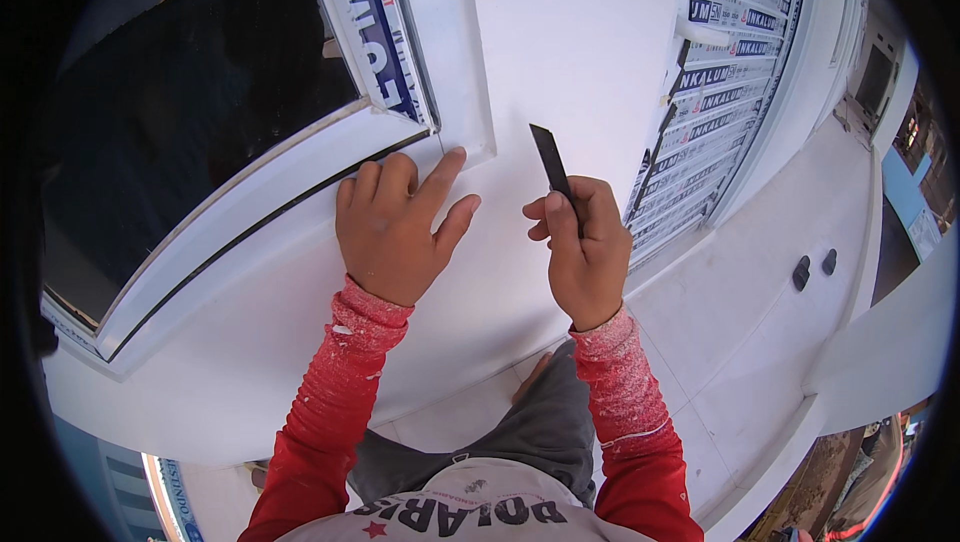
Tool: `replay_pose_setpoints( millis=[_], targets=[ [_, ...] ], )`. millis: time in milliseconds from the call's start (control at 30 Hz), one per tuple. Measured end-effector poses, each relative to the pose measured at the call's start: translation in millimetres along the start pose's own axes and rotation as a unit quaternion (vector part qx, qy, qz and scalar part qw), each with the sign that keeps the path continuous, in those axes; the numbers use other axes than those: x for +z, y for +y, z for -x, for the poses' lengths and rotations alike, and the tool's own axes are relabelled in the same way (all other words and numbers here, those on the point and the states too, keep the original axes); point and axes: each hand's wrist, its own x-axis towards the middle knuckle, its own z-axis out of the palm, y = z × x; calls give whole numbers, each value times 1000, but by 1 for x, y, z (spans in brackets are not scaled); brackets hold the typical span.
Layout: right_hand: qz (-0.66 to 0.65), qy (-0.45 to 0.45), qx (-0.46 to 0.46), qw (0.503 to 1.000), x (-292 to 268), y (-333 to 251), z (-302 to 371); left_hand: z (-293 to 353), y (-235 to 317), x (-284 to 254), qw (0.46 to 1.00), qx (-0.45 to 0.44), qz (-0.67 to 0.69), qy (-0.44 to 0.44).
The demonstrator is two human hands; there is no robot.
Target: The person uses a utility knife to carefully cut and peel protective film from the edges of a white window frame. They work along the bottom, side, and top edges, removing strips of film and exposing the frame surface.
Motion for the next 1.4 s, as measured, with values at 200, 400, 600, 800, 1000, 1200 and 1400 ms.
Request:
replay_pose_setpoints(
  millis=[200,400,600,800,1000,1200,1400],
  targets=[
    [-155,-23,80,984,12,30,12,0,2,-7,998,-11,0,-60],
    [-136,-16,156,978,9,71,68,2,1,-12,998,-9,4,-58],
    [-100,-51,302,947,-12,115,133,-3,0,-15,997,21,-20,-74],
    [-85,-33,300,949,-25,119,141,-9,-12,-35,997,63,44,-33],
    [-113,-81,177,974,-21,87,76,3,-17,-63,991,31,129,0],
    [-280,-254,131,917,-1,22,43,8,-7,-73,891,-118,401,-175],
    [-451,-287,182,825,25,5,45,10,-13,-67,712,-234,615,-245]
  ],
)
